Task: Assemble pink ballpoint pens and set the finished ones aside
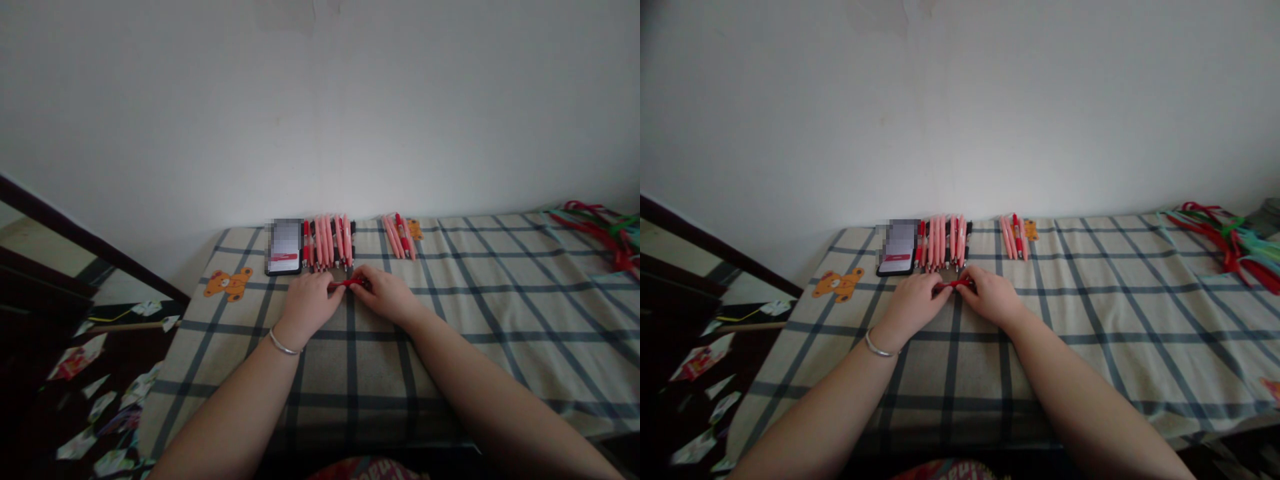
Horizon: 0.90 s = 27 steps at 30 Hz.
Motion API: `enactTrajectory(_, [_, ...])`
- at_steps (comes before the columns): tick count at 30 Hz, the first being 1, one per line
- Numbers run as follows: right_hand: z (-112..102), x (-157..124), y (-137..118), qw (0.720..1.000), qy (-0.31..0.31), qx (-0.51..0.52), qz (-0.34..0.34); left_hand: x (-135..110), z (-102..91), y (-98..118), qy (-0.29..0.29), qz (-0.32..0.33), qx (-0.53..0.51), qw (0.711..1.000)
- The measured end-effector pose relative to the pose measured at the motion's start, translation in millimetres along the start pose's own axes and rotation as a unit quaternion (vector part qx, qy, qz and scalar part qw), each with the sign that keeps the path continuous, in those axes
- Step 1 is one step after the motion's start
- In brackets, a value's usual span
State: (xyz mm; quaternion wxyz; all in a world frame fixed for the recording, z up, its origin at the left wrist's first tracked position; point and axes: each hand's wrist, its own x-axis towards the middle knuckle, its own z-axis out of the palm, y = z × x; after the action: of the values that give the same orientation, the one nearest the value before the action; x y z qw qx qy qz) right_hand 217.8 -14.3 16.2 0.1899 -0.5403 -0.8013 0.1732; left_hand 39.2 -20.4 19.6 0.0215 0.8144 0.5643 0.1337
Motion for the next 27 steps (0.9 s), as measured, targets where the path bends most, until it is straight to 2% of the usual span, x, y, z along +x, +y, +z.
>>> enactTrajectory(8, [-3.0, 1.9, -2.3, 0.999, -0.025, -0.028, 0.002, 0.6, -2.2, 2.6, -0.018, -0.022, 0.003, 1.000])
enactTrajectory(27, [-0.4, 1.0, 0.0, 1.000, -0.005, -0.006, 0.000, 0.5, 0.3, 0.3, -0.005, -0.007, 0.006, 1.000])
